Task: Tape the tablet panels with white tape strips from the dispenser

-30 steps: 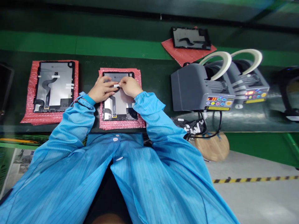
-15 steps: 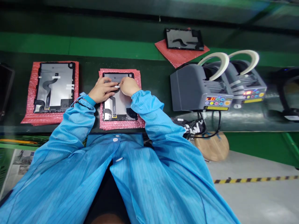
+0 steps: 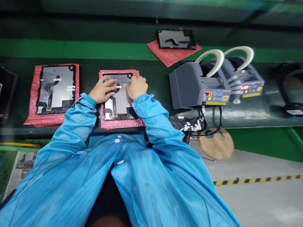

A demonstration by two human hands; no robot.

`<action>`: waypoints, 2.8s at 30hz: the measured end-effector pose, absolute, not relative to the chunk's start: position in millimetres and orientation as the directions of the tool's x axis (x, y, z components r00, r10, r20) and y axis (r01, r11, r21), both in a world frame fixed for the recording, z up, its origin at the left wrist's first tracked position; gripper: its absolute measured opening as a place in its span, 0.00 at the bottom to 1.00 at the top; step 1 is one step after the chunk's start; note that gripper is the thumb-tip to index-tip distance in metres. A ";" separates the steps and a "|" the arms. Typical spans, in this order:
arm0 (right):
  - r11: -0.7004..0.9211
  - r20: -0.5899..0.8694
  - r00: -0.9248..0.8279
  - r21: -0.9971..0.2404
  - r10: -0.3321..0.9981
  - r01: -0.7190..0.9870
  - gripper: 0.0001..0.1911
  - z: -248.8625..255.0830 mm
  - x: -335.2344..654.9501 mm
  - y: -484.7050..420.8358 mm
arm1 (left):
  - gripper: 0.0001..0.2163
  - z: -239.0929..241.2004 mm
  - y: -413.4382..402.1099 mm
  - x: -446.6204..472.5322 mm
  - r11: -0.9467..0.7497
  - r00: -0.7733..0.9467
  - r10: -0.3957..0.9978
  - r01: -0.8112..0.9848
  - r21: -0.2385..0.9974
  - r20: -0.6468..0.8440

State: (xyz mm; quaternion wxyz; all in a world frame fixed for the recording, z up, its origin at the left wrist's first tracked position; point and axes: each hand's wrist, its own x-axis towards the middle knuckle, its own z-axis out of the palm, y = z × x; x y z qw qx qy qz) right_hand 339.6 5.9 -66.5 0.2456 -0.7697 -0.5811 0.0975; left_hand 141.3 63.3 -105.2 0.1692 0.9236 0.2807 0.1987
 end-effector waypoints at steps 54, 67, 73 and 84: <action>0.231 0.302 0.244 -0.932 0.921 0.280 0.35 -65.7 419.7 -95.6 | 0.15 -29.4 -0.5 244.9 -0.694 0.794 0.569 0.321 0.645 0.217; -0.020 -0.032 0.369 -0.999 0.929 -0.035 0.27 -69.3 393.1 -64.4 | 0.12 -45.3 4.3 227.5 -0.506 0.673 0.738 0.494 0.707 0.057; -0.067 -0.067 0.343 -0.998 0.937 -0.014 0.28 -91.6 392.9 -42.7 | 0.09 -67.2 8.2 230.9 -0.471 0.550 0.835 0.700 0.537 0.014; -0.106 -0.049 0.353 -0.984 0.934 0.145 0.26 -102.9 395.1 -31.8 | 0.10 -78.3 5.5 231.7 -0.477 0.535 0.845 0.741 0.473 0.015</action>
